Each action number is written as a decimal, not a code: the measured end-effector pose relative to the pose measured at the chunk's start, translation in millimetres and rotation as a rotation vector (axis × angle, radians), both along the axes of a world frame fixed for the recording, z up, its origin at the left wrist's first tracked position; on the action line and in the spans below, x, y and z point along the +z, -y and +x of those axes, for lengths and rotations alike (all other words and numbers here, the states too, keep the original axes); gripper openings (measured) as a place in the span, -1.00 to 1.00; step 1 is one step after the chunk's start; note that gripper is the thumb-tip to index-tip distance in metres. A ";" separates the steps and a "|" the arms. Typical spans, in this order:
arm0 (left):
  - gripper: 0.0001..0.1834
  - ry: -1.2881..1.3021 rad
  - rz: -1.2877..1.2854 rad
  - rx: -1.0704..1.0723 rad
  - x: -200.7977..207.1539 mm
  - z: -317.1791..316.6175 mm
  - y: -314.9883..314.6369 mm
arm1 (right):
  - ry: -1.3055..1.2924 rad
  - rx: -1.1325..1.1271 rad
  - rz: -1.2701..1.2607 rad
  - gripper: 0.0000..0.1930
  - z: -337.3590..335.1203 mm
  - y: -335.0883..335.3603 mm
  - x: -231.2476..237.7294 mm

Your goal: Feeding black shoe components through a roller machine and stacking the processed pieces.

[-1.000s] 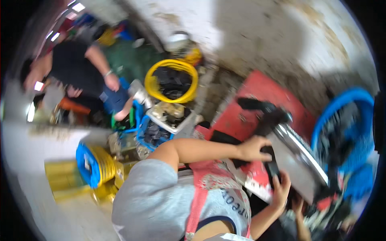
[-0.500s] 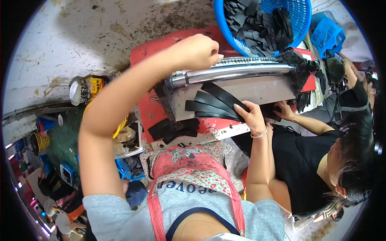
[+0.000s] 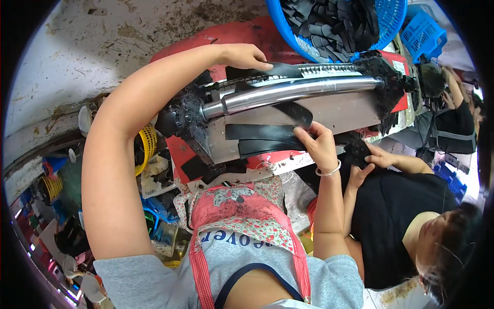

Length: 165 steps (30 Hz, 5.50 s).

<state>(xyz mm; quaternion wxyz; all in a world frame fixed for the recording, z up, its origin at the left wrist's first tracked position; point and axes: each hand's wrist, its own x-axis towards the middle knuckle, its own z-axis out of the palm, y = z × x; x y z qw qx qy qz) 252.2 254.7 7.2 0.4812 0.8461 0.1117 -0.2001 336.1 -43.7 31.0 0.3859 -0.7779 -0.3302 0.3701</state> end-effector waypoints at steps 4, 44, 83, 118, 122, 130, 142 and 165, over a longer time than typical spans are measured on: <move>-0.47 -0.059 -0.047 0.027 -2.9 -3.9 -3.4 | -0.058 0.010 0.005 -0.76 -1.1 5.5 7.3; -0.50 -0.062 -0.109 -0.009 1.6 -8.3 -4.8 | 0.304 -0.275 0.335 -0.62 -23.9 -26.0 6.3; -0.60 -0.075 0.421 -0.085 47.9 -2.7 21.4 | -0.184 0.016 0.001 -0.74 -5.6 16.3 -0.6; -0.35 -0.137 -0.237 0.214 -12.3 -10.6 -6.8 | 0.167 0.259 -0.282 -0.70 -2.1 -25.7 23.1; -0.15 -0.179 -0.286 0.203 -12.9 -7.2 -7.2 | 0.038 0.298 0.002 -0.72 -2.2 -6.1 16.1; -0.28 -0.240 -0.246 0.250 0.9 -8.3 -10.0 | 0.189 0.089 -0.213 -0.75 -6.9 1.0 23.5; -0.55 -0.258 -0.396 0.328 3.9 -23.6 -16.4 | -0.049 0.080 -0.114 -0.82 -2.5 11.1 16.8; -0.43 0.007 -0.352 0.231 -21.6 -31.3 -19.2 | 0.311 -0.107 0.315 -0.84 -47.8 -8.5 15.6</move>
